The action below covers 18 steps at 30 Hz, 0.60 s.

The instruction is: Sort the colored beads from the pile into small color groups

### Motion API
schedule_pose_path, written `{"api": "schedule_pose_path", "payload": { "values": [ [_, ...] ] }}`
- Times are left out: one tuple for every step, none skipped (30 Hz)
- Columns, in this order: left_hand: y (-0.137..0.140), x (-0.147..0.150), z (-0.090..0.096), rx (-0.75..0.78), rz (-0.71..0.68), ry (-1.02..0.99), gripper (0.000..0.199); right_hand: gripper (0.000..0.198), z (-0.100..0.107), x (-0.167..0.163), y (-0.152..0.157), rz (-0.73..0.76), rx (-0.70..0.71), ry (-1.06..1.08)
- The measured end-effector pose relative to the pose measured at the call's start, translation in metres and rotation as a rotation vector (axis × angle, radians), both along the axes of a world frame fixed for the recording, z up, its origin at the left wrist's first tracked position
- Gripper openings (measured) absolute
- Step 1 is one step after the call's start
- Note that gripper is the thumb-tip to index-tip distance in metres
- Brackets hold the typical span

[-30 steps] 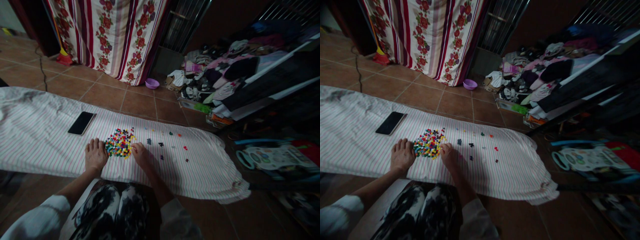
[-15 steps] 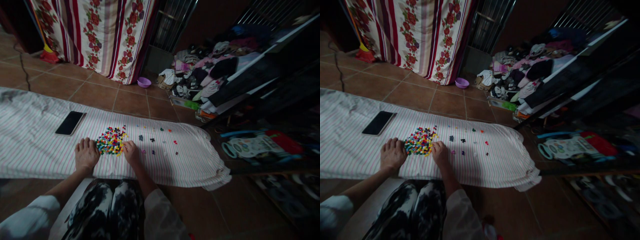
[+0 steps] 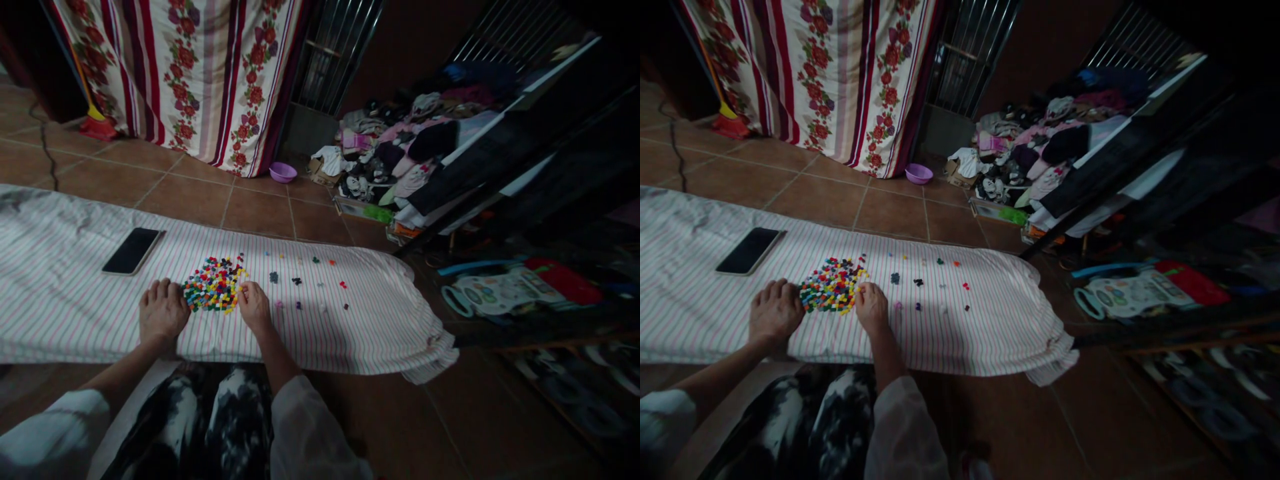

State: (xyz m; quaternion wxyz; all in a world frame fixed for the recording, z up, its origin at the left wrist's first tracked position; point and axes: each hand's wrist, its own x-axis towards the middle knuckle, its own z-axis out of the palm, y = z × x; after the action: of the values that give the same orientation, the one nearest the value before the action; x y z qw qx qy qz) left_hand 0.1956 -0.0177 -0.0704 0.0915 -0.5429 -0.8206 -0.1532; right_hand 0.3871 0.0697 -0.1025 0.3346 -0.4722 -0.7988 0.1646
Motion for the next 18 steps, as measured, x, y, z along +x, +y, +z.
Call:
{"api": "schedule_pose_path", "payload": {
  "values": [
    [-0.0002,0.0002,0.0008,-0.001,-0.001,0.006,0.033,0.014,-0.0004,-0.0002,0.0002,-0.010,-0.007,0.004],
    [-0.0005,0.0004,0.0016,0.000,-0.003,0.013,0.033,0.014,-0.0005,-0.0003,0.0004,-0.023,-0.016,0.006],
    [-0.0008,0.0006,0.0024,0.002,-0.003,0.018,0.033,0.015,-0.0003,-0.0003,0.0005,-0.035,-0.025,0.007],
    [-0.0011,0.0007,0.0032,0.005,-0.002,0.019,0.033,0.015,0.0001,-0.0003,0.0005,-0.044,-0.034,0.008],
    [-0.0013,0.0008,0.0038,0.008,-0.001,0.017,0.032,0.015,0.0006,-0.0001,0.0006,-0.050,-0.043,0.010],
    [-0.0016,0.0008,0.0041,0.010,-0.002,0.013,0.032,0.016,0.0012,0.0002,0.0006,-0.053,-0.051,0.016],
    [-0.0017,0.0008,0.0040,0.012,-0.003,0.008,0.032,0.016,0.0018,0.0006,0.0006,-0.057,-0.059,0.024],
    [-0.0017,0.0006,0.0035,0.015,-0.005,0.005,0.032,0.016,0.0022,0.0010,0.0007,-0.063,-0.066,0.035],
    [-0.0016,0.0003,0.0027,0.018,-0.008,0.004,0.032,0.017,0.0025,0.0015,0.0007,-0.070,-0.073,0.047],
    [-0.0014,-0.0001,0.0014,0.023,-0.010,0.007,0.032,0.017,0.0024,0.0020,0.0008,-0.078,-0.079,0.060],
    [-0.0011,-0.0006,0.0001,0.029,-0.011,0.012,0.032,0.017,0.0021,0.0025,0.0008,-0.083,-0.083,0.072],
    [-0.0007,-0.0010,-0.0012,0.036,-0.010,0.018,0.032,0.017,0.0015,0.0030,0.0008,-0.086,-0.087,0.085],
    [-0.0004,-0.0015,-0.0023,0.039,-0.010,0.024,0.032,0.017,0.0007,0.0034,0.0008,-0.087,-0.089,0.099],
    [-0.0001,-0.0018,-0.0030,0.039,-0.008,0.027,0.033,0.016,-0.0002,0.0038,0.0009,-0.086,-0.090,0.114],
    [0.0001,-0.0021,-0.0031,0.035,-0.009,0.028,0.033,0.016,-0.0010,0.0041,0.0009,-0.085,-0.093,0.130],
    [0.0003,-0.0021,-0.0028,0.028,-0.010,0.027,0.033,0.016,-0.0015,0.0045,0.0011,-0.083,-0.097,0.148],
    [0.0004,-0.0021,-0.0020,0.021,-0.011,0.024,0.033,0.015,-0.0015,0.0048,0.0015,-0.081,-0.104,0.169],
    [0.0004,-0.0019,-0.0009,0.014,-0.012,0.019,0.032,0.015,-0.0006,0.0053,0.0023,-0.081,-0.111,0.191]
  ]
}}
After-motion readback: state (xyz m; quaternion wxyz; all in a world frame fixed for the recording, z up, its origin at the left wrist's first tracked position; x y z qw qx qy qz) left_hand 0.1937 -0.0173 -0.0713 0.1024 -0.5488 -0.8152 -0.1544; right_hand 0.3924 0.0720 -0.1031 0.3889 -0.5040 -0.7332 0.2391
